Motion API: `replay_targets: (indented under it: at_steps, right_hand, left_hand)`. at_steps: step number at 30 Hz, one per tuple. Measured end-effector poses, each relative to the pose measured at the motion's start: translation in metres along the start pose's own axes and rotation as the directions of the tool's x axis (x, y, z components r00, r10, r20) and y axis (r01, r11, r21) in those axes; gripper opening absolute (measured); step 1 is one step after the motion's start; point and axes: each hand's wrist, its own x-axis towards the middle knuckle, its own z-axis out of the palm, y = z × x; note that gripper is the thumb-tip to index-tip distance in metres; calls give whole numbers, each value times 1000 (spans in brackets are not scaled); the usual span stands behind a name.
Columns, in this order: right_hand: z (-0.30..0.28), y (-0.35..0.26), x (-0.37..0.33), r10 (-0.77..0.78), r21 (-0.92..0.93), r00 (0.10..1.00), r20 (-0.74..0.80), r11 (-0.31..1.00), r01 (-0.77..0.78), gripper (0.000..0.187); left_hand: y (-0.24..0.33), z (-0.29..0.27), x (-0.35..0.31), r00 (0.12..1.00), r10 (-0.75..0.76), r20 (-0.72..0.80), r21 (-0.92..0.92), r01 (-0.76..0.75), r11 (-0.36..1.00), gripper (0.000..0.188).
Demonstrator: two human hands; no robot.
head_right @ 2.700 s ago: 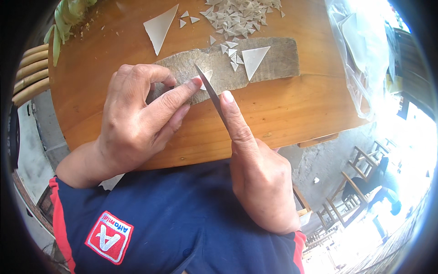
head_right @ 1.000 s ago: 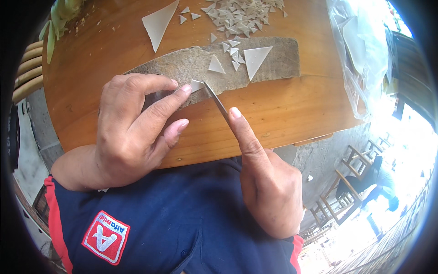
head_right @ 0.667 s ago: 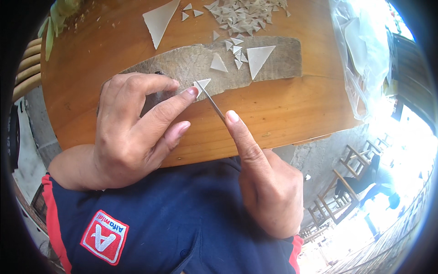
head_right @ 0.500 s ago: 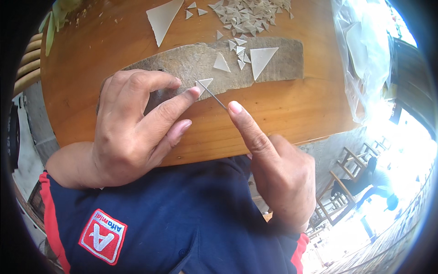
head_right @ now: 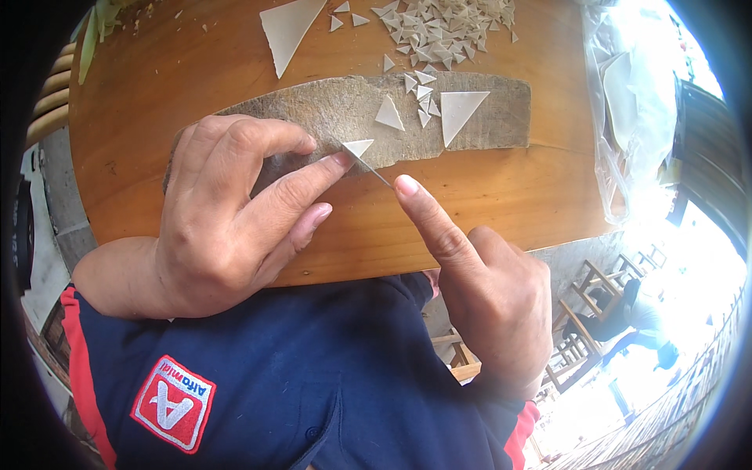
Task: The person uses a knife to cut thin white sheets of dough into small triangular pieces on a wooden cutting board. The cut pieces accumulate in a pile on the board as the person continues cutting.
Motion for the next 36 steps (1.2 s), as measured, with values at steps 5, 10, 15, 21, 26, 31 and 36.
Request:
replay_targets:
  at_steps: [5, 10, 15, 21, 26, 31, 36]
  right_hand:
    - [7, -2, -4, -17, -99, 997, -72, 995, 10, 84]
    - [1, -15, 1, 15, -128, 1000, 23, 992, -12, 69]
    - [-6, -13, -6, 77, -88, 995, 56, 993, -72, 64]
    - [7, 3, -19, 79, 28, 993, -85, 997, -77, 74]
    - [-2, -4, -18, 99, 70, 994, 50, 992, -103, 58]
    - [11, 0, -15, 96, 112, 989, -110, 990, -84, 78]
    - [-1, -5, -12, 84, 92, 996, 36, 992, -87, 63]
  left_hand:
    - [0, 1, -1, 1000, 10, -11, 12, -10, 1000, 46]
    - [-1, 2, -1, 999, 30, -20, 39, -29, 999, 46]
    - [-1, 2, -2, 998, 44, -33, 58, -42, 997, 45]
    - [0, 4, -3, 999, 29, -35, 58, -26, 998, 48]
    - [2, 0, 2, 1000, -20, 11, 38, 19, 999, 52]
    - [1, -2, 3, 999, -25, 30, 20, 25, 999, 56]
    - [-1, -2, 3, 999, -30, 29, 14, 30, 999, 57]
